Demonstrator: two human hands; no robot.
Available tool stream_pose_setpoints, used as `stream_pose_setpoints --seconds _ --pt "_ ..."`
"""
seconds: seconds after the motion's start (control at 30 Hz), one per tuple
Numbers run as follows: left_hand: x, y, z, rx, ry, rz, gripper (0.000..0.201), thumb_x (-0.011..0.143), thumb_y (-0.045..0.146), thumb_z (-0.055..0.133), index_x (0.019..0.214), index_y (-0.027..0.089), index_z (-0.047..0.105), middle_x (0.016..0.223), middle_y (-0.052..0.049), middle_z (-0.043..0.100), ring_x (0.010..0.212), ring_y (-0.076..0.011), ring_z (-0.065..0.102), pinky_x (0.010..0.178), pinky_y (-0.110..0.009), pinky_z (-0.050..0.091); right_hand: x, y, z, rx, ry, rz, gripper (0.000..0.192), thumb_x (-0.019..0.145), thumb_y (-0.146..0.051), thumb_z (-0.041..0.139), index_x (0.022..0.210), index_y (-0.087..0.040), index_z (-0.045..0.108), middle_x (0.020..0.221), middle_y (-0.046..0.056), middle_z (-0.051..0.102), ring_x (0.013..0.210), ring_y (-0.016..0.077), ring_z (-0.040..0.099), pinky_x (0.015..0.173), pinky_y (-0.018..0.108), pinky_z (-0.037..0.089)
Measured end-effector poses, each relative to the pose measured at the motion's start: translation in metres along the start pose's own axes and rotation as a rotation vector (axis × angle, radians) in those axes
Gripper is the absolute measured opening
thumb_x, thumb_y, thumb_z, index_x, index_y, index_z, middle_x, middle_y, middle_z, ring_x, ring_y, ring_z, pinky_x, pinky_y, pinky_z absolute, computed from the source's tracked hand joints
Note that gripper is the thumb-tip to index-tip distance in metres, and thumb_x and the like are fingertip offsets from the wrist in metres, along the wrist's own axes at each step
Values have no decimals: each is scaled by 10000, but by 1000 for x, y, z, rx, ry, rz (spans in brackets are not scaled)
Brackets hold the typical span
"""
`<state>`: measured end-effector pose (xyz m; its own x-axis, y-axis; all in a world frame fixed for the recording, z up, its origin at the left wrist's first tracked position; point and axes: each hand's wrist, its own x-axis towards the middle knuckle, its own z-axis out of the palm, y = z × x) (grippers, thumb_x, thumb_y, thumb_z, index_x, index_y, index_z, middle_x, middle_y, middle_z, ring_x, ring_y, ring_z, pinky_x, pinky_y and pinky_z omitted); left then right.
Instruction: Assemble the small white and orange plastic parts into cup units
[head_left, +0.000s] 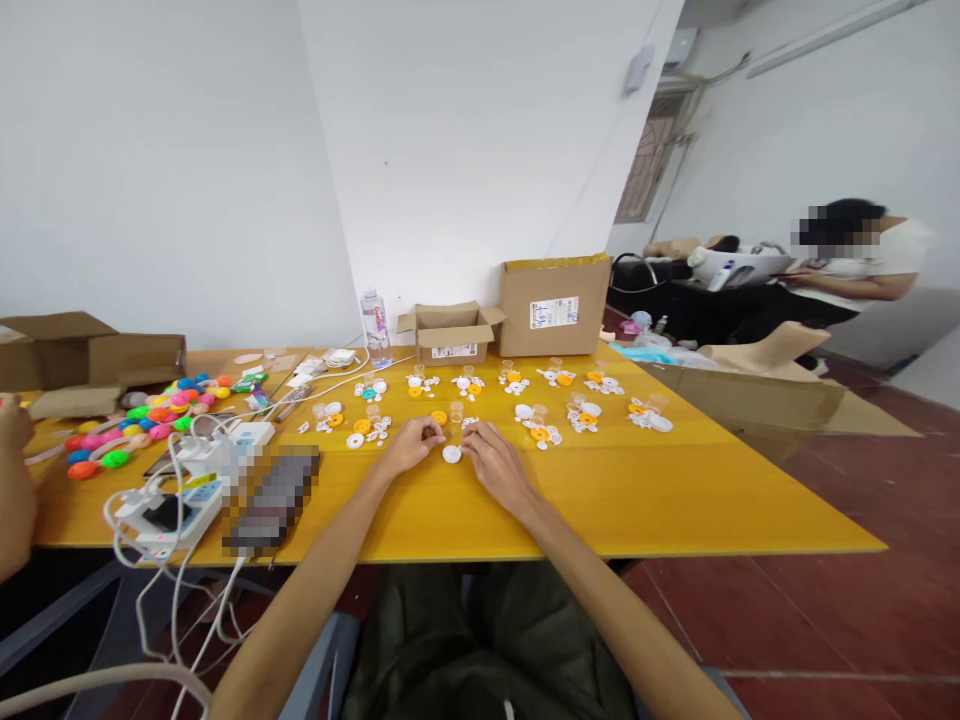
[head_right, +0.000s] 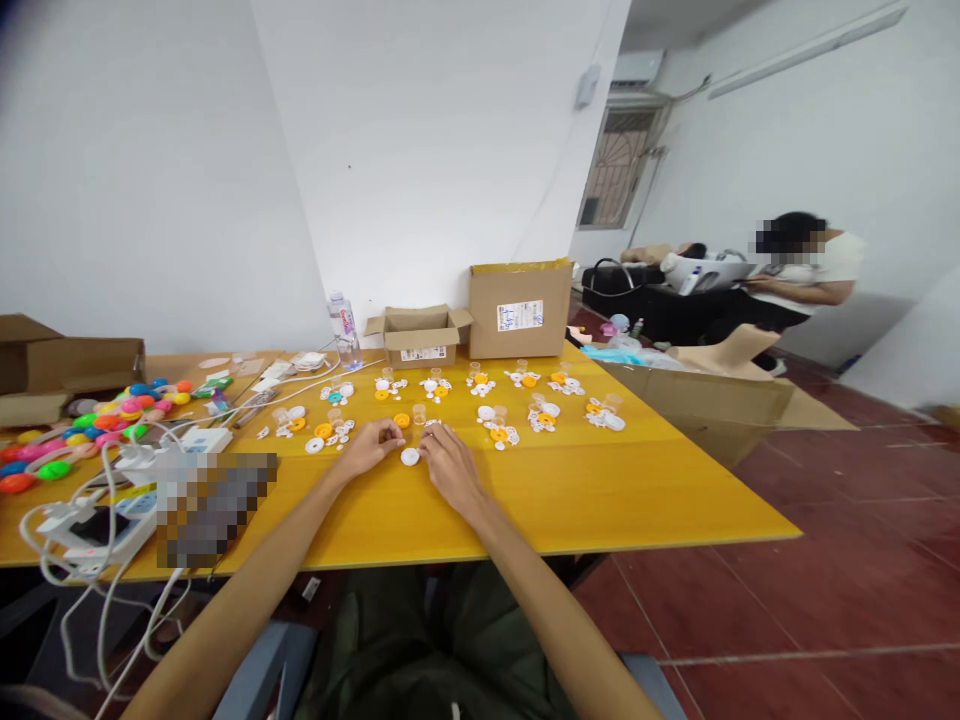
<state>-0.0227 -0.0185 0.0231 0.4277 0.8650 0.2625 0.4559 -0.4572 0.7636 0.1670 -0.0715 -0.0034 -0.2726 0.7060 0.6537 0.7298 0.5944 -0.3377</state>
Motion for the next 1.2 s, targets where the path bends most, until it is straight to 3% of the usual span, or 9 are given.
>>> stream_pose_setpoints --seconds 0.27,0.7,1.2 --pt "-1 5 -3 -99 -42 22 75 793 247 649 789 176 674 748 2 671 720 -153 591 710 -276 482 -1 0 0 -11 -18 -42 255 939 -106 457 845 -234 658 1012 75 653 948 220 605 838 363 506" --pt "-3 10 -4 -200 -183 -48 91 764 196 679 680 162 668 629 30 598 641 -120 538 693 -260 446 -1 -3 -4 -8 -45 -106 247 972 -134 448 864 -218 654 1018 81 666 942 211 608 826 336 492" --pt "-3 9 -2 -248 -222 -29 115 770 242 693 694 156 693 692 2 655 674 -131 557 729 -265 448 -1 -3 -6 -16 -31 -144 227 955 -115 474 840 -231 631 1005 72 668 910 210 616 780 331 501"
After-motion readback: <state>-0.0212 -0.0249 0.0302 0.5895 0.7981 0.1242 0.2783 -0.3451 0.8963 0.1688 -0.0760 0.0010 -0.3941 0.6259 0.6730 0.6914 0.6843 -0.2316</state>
